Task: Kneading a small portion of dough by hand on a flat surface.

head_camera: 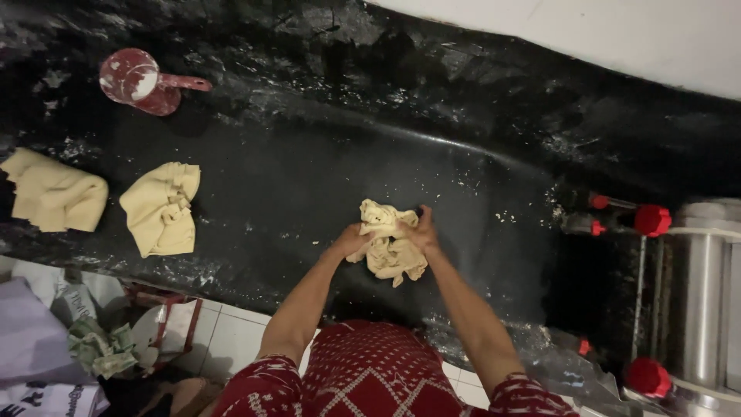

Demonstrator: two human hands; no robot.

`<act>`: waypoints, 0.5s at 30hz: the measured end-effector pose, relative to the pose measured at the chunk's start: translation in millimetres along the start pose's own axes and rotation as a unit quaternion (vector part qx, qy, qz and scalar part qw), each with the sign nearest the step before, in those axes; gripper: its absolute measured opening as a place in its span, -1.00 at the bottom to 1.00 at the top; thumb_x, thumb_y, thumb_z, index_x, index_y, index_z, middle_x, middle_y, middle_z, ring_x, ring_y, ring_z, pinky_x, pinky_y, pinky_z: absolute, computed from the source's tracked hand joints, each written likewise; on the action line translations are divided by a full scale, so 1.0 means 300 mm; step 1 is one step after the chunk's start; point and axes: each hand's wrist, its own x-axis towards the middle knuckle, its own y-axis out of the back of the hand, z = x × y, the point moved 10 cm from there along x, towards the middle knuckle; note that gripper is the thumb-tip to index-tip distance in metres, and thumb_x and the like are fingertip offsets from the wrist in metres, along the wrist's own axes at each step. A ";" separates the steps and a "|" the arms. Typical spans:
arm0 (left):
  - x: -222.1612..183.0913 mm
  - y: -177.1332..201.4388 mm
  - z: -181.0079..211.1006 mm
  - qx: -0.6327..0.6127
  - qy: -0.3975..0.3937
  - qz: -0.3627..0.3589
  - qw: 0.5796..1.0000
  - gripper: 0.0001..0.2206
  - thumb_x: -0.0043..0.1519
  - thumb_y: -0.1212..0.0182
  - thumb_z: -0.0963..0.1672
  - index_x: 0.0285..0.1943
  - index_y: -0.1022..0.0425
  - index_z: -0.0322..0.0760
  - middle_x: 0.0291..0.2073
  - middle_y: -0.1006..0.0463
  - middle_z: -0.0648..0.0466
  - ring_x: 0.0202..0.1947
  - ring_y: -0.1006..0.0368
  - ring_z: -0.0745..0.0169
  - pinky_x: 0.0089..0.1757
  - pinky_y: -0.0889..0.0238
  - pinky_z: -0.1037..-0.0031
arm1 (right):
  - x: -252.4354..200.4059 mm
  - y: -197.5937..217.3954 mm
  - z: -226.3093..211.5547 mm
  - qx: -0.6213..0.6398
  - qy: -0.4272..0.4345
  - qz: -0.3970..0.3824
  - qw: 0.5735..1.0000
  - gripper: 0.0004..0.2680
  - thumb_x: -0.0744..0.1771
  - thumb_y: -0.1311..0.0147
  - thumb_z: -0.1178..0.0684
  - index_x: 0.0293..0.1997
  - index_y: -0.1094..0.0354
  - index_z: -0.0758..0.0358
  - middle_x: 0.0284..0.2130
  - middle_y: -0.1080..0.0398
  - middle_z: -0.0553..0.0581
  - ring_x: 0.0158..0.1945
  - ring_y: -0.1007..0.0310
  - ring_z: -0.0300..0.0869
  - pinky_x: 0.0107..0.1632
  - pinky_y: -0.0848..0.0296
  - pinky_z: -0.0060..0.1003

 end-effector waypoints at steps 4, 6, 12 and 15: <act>-0.050 -0.018 0.102 -0.008 -0.064 -0.036 0.997 -0.39 0.12 -0.41 0.02 0.33 -0.41 -0.32 0.17 -0.51 -0.24 0.22 -0.39 -0.19 0.15 -0.30 0.04 | 0.123 -0.042 0.181 -0.140 -0.047 -0.069 0.987 -0.58 0.20 -0.31 -0.16 0.02 -0.45 0.32 -0.08 -0.51 0.36 0.05 -0.50 0.18 0.07 -0.48 0.05; -0.087 -0.019 0.158 0.003 -0.065 -0.030 0.997 -0.24 0.01 -0.53 -0.01 0.40 -0.32 -0.31 0.19 -0.49 -0.25 0.23 -0.38 -0.22 0.16 -0.29 0.01 | 0.128 -0.033 0.190 -0.204 -0.068 -0.073 0.974 -0.62 0.22 -0.23 -0.23 0.00 -0.49 0.20 -0.09 -0.54 0.27 0.04 -0.52 0.13 0.05 -0.47 0.04; -0.184 0.049 0.369 0.181 -0.030 0.076 0.980 -0.11 0.05 -0.48 0.03 0.48 0.08 -0.08 0.28 -0.26 -0.22 0.24 -0.34 -0.32 0.05 -0.41 -0.06 | 0.163 0.034 0.206 -0.009 -0.056 -0.003 0.998 -0.82 0.21 -0.28 -0.04 -0.17 -0.56 0.01 -0.33 -0.51 0.06 -0.24 -0.48 -0.18 -0.12 -0.46 -0.19; -0.168 0.016 0.422 0.305 -0.085 0.079 0.945 -0.28 0.16 -0.37 -0.02 0.48 -0.06 -0.07 0.30 -0.10 -0.10 0.32 -0.22 -0.18 0.04 -0.46 0.08 | 0.163 0.021 0.476 -0.017 -0.099 -0.027 0.995 -0.78 0.25 -0.30 -0.10 -0.07 -0.56 0.00 -0.26 -0.55 0.11 -0.21 -0.53 -0.15 -0.14 -0.48 -0.18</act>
